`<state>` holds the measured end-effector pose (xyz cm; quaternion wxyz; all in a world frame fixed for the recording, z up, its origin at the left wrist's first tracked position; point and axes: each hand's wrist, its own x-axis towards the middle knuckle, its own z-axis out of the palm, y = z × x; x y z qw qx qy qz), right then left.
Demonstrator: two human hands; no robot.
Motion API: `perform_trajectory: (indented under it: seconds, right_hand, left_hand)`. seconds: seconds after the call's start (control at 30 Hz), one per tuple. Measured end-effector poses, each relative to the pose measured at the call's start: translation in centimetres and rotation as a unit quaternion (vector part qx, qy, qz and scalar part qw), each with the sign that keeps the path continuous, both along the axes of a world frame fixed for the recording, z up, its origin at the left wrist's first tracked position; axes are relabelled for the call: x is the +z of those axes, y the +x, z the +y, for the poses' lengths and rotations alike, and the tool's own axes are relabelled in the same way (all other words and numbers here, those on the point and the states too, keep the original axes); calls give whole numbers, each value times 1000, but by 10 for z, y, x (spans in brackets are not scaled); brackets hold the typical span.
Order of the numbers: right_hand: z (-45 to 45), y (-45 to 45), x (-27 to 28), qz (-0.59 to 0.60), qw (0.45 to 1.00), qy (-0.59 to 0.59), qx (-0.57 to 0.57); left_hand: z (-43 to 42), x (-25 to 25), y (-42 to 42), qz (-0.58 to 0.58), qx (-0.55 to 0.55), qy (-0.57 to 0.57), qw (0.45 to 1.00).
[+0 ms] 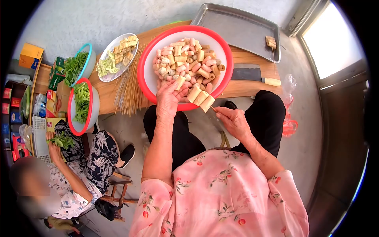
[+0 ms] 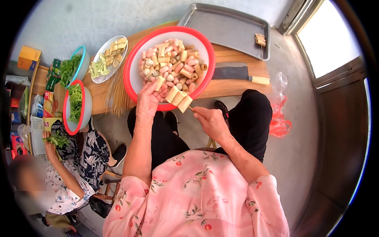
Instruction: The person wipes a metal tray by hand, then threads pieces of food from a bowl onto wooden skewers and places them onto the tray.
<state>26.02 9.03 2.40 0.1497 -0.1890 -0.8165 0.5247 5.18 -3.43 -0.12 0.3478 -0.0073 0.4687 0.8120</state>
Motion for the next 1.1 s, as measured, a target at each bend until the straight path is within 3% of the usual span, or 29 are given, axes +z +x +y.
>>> perform_trajectory:
  seconds: [1.1]
  right_hand:
    - [-7,-6,6,-42,999,-9,-20]
  left_hand:
    - [5,8,-5,45,-42,-78,995]
